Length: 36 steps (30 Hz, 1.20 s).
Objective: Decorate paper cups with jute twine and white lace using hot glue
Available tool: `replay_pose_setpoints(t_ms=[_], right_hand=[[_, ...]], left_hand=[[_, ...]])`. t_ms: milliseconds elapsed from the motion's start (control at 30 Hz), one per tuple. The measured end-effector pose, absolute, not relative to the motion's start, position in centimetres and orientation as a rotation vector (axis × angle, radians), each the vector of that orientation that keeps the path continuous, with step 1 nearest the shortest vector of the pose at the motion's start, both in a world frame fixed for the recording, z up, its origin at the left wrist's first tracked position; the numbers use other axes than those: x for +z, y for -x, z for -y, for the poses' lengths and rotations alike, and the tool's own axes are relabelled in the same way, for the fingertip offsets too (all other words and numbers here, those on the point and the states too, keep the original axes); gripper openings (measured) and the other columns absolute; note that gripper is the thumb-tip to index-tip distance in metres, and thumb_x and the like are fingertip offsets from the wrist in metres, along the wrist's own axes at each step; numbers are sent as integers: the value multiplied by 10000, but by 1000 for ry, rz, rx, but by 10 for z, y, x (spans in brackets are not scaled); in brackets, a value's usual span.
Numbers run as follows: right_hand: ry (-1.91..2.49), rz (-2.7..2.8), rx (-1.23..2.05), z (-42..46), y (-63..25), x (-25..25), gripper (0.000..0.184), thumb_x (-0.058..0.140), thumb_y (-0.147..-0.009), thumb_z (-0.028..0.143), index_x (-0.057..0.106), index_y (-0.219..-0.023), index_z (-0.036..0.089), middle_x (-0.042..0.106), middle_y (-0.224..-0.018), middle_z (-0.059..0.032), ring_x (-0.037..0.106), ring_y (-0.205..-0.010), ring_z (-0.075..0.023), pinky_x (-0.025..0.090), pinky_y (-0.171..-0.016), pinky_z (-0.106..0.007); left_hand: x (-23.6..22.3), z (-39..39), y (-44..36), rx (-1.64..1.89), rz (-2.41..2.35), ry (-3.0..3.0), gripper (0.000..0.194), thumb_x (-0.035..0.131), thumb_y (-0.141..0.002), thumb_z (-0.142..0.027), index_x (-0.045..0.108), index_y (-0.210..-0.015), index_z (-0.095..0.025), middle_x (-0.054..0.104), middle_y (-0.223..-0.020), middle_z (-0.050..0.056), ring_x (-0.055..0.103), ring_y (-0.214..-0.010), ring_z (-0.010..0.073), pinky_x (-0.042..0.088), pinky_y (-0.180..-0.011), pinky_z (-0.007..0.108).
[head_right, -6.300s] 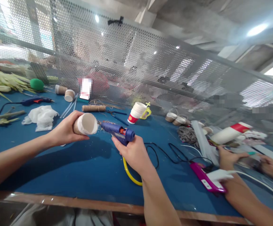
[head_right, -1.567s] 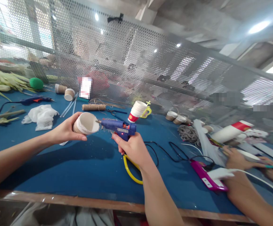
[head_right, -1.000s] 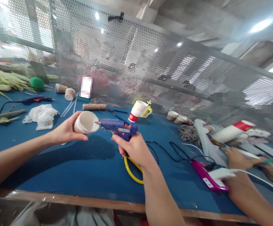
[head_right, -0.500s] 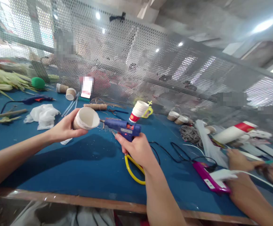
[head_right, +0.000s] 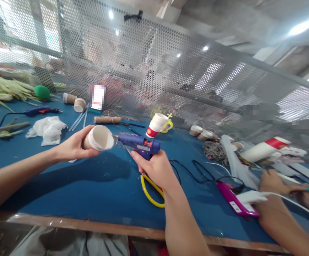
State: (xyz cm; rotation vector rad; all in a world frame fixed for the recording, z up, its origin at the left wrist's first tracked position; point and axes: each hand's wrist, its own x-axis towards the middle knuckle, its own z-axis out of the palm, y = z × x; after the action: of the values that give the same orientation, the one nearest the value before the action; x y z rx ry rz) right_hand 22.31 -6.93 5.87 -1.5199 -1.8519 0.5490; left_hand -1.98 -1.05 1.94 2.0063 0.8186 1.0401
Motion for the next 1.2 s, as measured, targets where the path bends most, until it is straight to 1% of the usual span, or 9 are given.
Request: replay_pose_setpoints(t_ms=[267, 400, 467, 533, 667, 767, 900, 1100, 1200], right_hand=[[1638, 1853, 517, 71, -221, 59, 339, 586, -742, 405, 503, -500, 183, 522, -386, 10, 510, -382, -117, 452, -489, -252], [1695, 1867, 567, 72, -221, 59, 317, 587, -734, 407, 512, -524, 182, 528, -389, 8, 507, -378, -117, 446, -465, -246], [1690, 1879, 619, 72, -222, 59, 307, 588, -734, 404, 507, -537, 183, 518, -385, 17, 498, -374, -112, 439, -451, -239], [1668, 1894, 645, 72, -222, 60, 335, 583, -741, 406, 487, -508, 186, 508, -379, 18, 493, -376, -109, 441, -458, -238], [1641, 1883, 572, 71, -223, 61, 386, 573, -753, 406, 472, -453, 185, 518, -385, 3, 505, -394, -112, 458, -505, -250], [1659, 1893, 555, 71, -222, 62, 375, 576, -751, 395, 476, -455, 186, 520, -383, 8, 497, -379, -108, 450, -489, -246], [1666, 1938, 644, 72, -222, 64, 380, 572, -750, 379, 457, -440, 192, 506, -365, 13, 493, -374, -105, 448, -474, -237], [1597, 1875, 628, 72, -223, 63, 338, 581, -757, 381, 512, -496, 178, 508, -386, 14, 499, -407, -111, 461, -510, -251], [1605, 1867, 740, 72, -223, 62, 325, 600, -747, 388, 506, -519, 177, 487, -376, 26, 476, -385, -103, 443, -484, -252]], left_hand=[[21, 11, 20, 1016, -830, -2034, 584, 682, -620, -372, 439, -1089, -124, 582, -982, 72, 578, -857, 200, 498, -750, 309], [18, 10, 19, 1037, -851, -2092, 547, 677, -626, -341, 441, -1074, -133, 579, -1007, 77, 577, -883, 202, 489, -775, 320], [18, 10, 19, 1052, -862, -2137, 542, 679, -622, -333, 444, -1070, -139, 577, -1022, 82, 573, -899, 207, 480, -798, 335], [18, 10, 18, 1063, -871, -2188, 548, 683, -614, -330, 448, -1070, -140, 575, -1036, 89, 568, -913, 214, 471, -816, 348], [19, 11, 18, 1067, -863, -2246, 537, 680, -608, -314, 452, -1062, -139, 575, -1038, 97, 567, -912, 216, 467, -818, 350], [19, 11, 18, 1063, -863, -2243, 520, 678, -611, -310, 453, -1049, -142, 577, -1032, 95, 569, -906, 213, 469, -812, 347], [18, 9, 19, 1067, -869, -2235, 521, 678, -616, -325, 449, -1047, -144, 575, -1032, 90, 569, -906, 211, 470, -808, 346], [19, 10, 19, 1071, -844, -2235, 540, 682, -612, -326, 438, -1062, -152, 569, -1045, 90, 566, -918, 222, 466, -817, 358], [18, 10, 19, 1075, -828, -2214, 540, 687, -617, -323, 429, -1059, -153, 565, -1049, 95, 563, -928, 226, 464, -825, 362]])
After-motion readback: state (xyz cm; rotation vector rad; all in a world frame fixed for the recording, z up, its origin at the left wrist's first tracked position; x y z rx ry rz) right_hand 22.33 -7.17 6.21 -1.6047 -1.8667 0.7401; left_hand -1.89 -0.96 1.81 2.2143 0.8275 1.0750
